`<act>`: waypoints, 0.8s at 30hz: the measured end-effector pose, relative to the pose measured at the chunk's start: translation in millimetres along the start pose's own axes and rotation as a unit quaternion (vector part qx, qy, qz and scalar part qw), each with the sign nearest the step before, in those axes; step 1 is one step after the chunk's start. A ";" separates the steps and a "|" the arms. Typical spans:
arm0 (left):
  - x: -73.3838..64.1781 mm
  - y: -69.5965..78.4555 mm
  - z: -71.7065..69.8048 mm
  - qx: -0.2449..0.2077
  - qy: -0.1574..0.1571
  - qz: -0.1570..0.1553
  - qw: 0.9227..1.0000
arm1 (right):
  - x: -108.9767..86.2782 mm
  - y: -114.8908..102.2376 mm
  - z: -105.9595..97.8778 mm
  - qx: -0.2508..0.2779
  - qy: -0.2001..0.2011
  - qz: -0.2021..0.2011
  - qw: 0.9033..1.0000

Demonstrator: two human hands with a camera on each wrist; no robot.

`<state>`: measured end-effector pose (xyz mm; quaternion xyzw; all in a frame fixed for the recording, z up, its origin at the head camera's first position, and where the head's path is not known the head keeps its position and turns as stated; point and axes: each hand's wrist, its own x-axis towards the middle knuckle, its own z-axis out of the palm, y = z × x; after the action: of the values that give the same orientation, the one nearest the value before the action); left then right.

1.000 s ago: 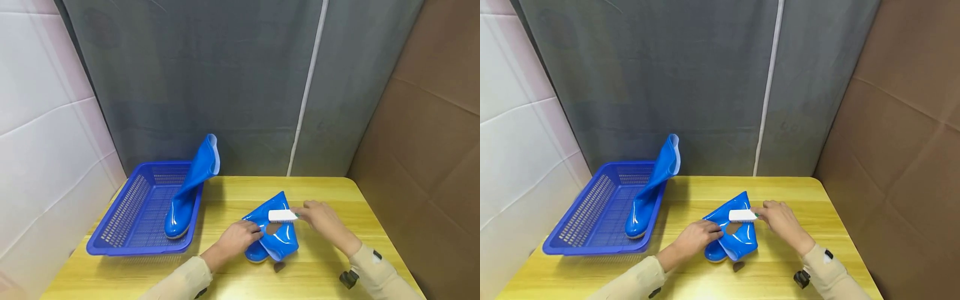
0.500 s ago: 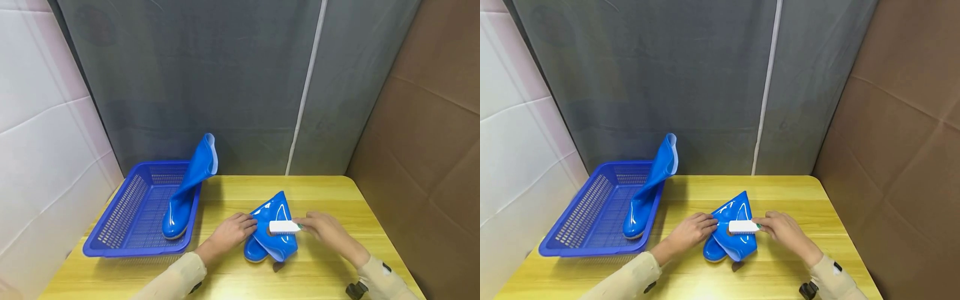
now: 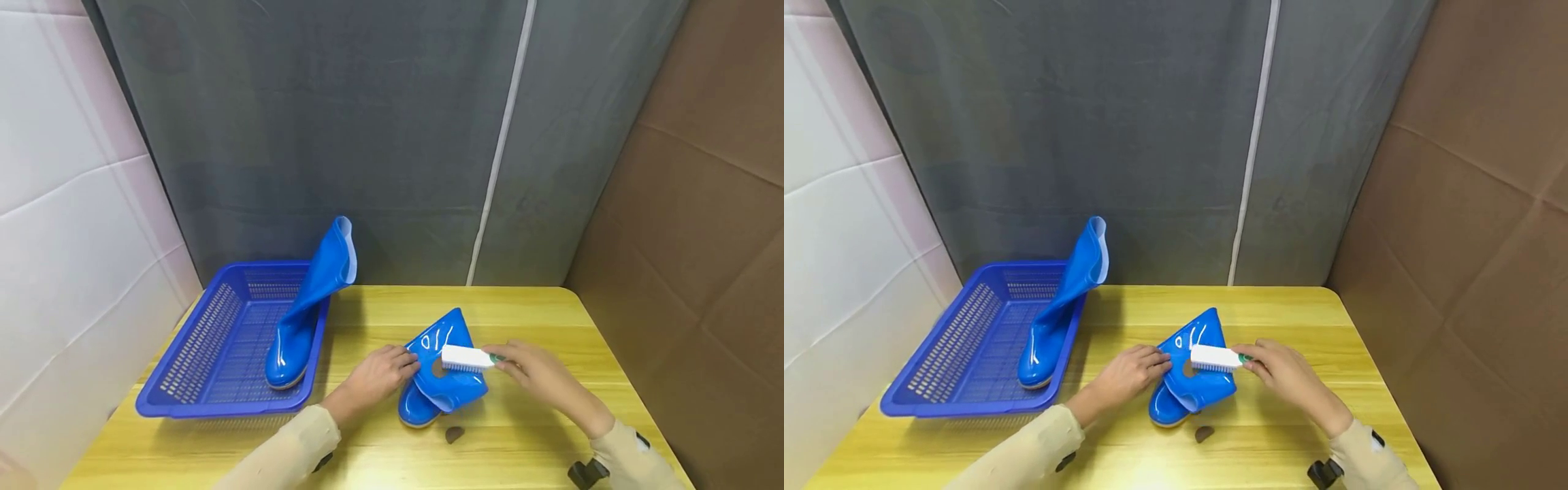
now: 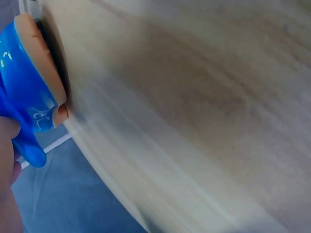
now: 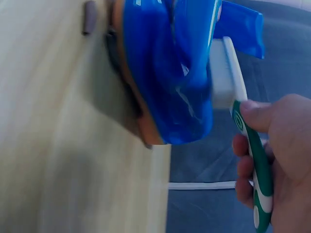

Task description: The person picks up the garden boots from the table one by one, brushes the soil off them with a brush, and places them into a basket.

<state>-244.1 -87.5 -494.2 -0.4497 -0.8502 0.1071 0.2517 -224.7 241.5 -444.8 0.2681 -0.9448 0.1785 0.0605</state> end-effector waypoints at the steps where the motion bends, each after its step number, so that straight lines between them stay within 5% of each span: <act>1: 0.2 -0.9 -0.7 -0.002 0.000 0.000 1.000 | 3.2 -0.3 -2.5 -0.012 0.014 0.000 1.000; 7: 1.9 -8.0 -4.6 -0.008 0.020 -0.005 1.000 | 22.5 -6.9 -6.0 -0.136 0.076 -0.024 0.988; 12: 7.1 -11.6 -4.9 -0.010 0.065 -0.007 0.998 | 29.3 -12.7 -0.5 -0.181 0.072 -0.062 0.979; 24: 10.8 -9.9 -8.6 -0.010 0.066 -0.009 0.998 | 7.0 -12.3 -9.2 -0.070 -0.022 -0.066 0.995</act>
<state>-251.7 -84.7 -479.3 -0.4506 -0.8371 0.0663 0.3031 -223.9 231.7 -431.0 0.3288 -0.9363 0.1014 0.0701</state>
